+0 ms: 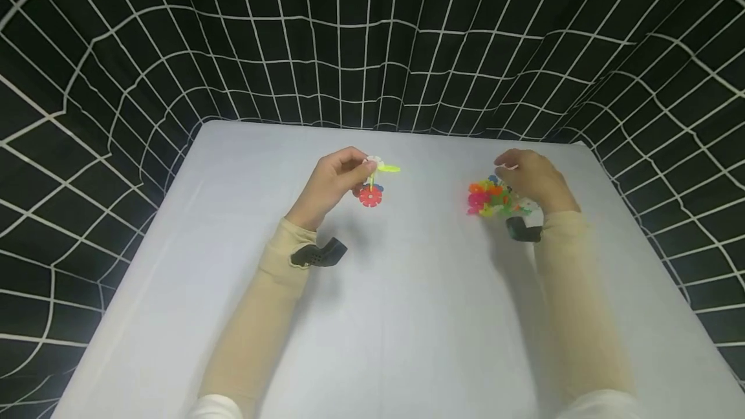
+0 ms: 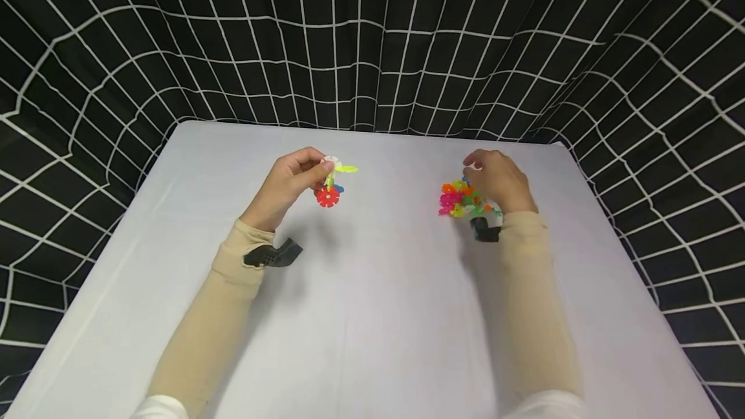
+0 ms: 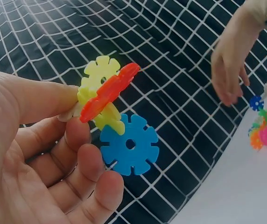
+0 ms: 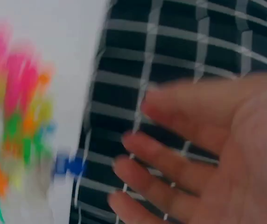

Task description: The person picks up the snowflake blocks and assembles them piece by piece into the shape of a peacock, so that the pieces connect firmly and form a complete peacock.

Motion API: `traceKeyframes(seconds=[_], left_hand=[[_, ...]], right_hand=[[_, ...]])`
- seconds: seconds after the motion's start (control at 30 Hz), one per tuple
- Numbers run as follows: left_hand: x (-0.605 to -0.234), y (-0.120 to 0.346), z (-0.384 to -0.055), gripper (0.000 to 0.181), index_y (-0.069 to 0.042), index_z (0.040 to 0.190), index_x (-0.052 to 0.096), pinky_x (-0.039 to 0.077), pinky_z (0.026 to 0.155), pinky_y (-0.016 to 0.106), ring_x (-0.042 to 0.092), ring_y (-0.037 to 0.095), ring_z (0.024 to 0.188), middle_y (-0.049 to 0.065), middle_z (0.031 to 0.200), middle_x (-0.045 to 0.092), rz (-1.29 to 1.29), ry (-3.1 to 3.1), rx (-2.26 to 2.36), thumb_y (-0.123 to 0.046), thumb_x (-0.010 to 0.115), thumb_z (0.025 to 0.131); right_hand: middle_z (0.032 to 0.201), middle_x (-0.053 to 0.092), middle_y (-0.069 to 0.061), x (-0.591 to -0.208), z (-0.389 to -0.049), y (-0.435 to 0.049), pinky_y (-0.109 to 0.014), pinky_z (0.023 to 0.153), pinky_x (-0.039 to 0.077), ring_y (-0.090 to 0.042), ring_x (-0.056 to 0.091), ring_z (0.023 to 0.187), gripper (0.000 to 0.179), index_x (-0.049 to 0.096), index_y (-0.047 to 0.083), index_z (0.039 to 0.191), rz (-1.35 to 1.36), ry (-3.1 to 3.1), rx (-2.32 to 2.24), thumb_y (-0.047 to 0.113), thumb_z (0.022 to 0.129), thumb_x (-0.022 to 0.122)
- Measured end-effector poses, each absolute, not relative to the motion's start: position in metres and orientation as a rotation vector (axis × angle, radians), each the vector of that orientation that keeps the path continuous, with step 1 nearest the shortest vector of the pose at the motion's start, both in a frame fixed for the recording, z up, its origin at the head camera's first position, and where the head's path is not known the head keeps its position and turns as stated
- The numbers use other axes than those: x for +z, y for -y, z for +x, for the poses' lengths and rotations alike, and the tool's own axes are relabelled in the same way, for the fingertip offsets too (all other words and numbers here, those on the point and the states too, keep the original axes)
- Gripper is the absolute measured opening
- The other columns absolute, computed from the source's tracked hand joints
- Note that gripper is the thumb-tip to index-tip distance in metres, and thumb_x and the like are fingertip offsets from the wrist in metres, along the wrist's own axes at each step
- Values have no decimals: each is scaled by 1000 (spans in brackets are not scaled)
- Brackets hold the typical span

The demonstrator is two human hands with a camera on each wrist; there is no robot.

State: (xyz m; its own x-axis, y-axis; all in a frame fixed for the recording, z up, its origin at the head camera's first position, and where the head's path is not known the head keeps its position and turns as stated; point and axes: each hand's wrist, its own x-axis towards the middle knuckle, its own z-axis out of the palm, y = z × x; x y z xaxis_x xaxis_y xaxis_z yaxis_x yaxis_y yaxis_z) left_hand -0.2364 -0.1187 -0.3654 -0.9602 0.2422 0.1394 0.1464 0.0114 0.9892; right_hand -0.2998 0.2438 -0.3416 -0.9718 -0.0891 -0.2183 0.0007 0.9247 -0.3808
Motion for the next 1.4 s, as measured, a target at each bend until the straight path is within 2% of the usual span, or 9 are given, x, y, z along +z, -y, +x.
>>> traceKeyframes(seconds=[0.2,0.43,0.57,0.73,0.97,1.03,1.27,1.4], left_hand=[[-360,121,-237,17,-7,106,65,51,70,25,57,16,72,1,79,61,423,-2162,2140,-22,64,99],[-361,122,-239,17,-6,106,65,51,68,25,56,16,70,2,77,58,400,-2170,2176,-22,64,100],[-362,121,-241,16,-7,106,65,52,69,24,58,15,72,3,79,59,404,-2153,2163,-21,64,99],[-361,123,-241,16,-7,105,64,52,69,24,59,16,72,5,80,59,400,-2161,2173,-21,64,99],[-360,129,-241,16,-8,105,64,51,69,25,58,16,71,0,77,58,357,-2139,2190,-23,64,99],[-360,128,-240,16,-8,105,64,51,70,25,58,16,71,0,76,57,351,-2132,2193,-23,64,99],[-361,128,-241,21,-6,107,64,51,70,26,58,16,71,2,77,57,339,-2136,2199,-24,64,99],[-362,127,-242,19,-6,106,63,51,70,26,58,16,71,3,77,56,346,-2140,2192,-24,64,99]], right_hand=[[138,55,-29,-340,-329,-260,-77,100,39,-50,49,124,45,60,2,133,-145,-2675,-204,31,99,54],[139,53,-29,-347,-344,-255,-64,97,49,-47,54,118,61,54,-3,137,-66,-2520,-180,36,91,64],[139,51,-30,-352,-347,-254,-66,96,48,-48,49,120,69,54,-2,138,-23,-2439,-131,41,87,70],[135,51,-29,-359,-348,-255,-67,99,44,-46,47,118,61,58,-3,132,-29,-2433,-99,38,87,70],[117,52,-22,-366,-351,-257,-53,88,46,-39,45,108,51,60,-4,124,-41,-2416,-121,34,91,68],[119,52,-22,-367,-351,-259,-53,89,46,-39,46,107,52,58,-5,127,-69,-2418,-132,32,92,67],[133,52,-27,-374,-353,-270,-67,101,43,-41,48,111,66,50,-8,139,-93,-2465,-162,33,91,68],[126,58,-22,-373,-354,-276,-63,98,46,-37,52,108,55,59,-3,132,-140,-2474,-204,34,92,67]])
